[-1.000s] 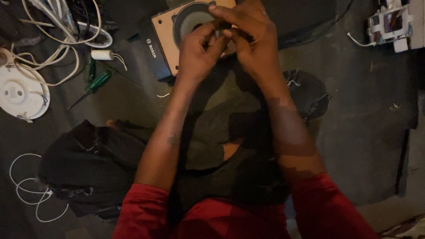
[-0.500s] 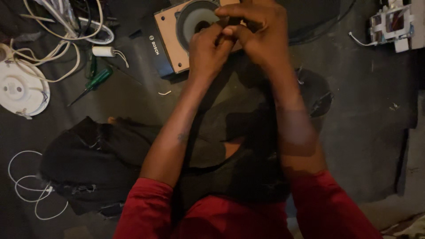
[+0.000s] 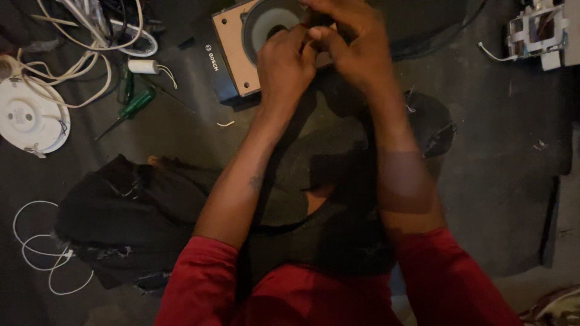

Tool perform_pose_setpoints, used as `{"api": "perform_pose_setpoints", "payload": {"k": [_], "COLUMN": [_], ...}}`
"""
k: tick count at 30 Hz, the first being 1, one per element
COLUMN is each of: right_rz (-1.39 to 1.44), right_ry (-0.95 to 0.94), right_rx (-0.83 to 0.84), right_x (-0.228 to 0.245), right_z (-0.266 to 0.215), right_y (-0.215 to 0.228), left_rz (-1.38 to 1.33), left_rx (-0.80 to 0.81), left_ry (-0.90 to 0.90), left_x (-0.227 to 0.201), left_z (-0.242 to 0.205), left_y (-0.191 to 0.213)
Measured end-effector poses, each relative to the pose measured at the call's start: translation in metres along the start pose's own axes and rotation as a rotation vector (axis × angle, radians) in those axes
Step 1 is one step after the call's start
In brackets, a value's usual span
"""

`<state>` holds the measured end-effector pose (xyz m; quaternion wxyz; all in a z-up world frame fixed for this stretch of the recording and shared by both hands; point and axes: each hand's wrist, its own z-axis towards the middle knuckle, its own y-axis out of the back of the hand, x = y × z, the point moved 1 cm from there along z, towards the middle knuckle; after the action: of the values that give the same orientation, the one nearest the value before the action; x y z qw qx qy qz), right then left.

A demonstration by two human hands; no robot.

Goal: The person uses a screwdriver to remove screws from a speaker mounted on a wooden board. They then flip the speaker over and continue to adjust the screws on the back side.

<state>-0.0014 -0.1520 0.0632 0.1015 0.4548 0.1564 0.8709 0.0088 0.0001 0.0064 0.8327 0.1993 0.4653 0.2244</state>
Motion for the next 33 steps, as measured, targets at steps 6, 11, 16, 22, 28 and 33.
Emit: {"api": "perform_pose_setpoints", "payload": {"k": [6, 11, 16, 22, 28, 33], "right_rz": [-0.128, -0.12, -0.117, -0.096, -0.167, -0.071], "right_ry": [-0.106, -0.069, -0.027, -0.159, -0.17, -0.156], "right_rx": [-0.101, -0.033, -0.079, -0.117, -0.121, -0.084], "right_x": [0.003, 0.007, 0.029, 0.039, 0.032, 0.03], "right_z": [-0.011, -0.006, -0.008, 0.0, -0.005, -0.004], "right_y": [-0.006, -0.003, -0.007, -0.007, -0.013, -0.008], "left_rz": [-0.049, 0.046, -0.085, -0.036, 0.093, 0.144], "left_rx": [-0.001, 0.042, 0.216, 0.185, 0.191, 0.351], "left_ry": [0.0, 0.056, 0.145, 0.1, 0.19, 0.261], "left_x": [-0.002, -0.005, -0.007, -0.003, -0.002, -0.004], "left_z": [0.001, 0.0, 0.005, 0.006, 0.006, 0.021], "left_y": [0.002, 0.004, 0.013, 0.016, 0.015, 0.022]}}
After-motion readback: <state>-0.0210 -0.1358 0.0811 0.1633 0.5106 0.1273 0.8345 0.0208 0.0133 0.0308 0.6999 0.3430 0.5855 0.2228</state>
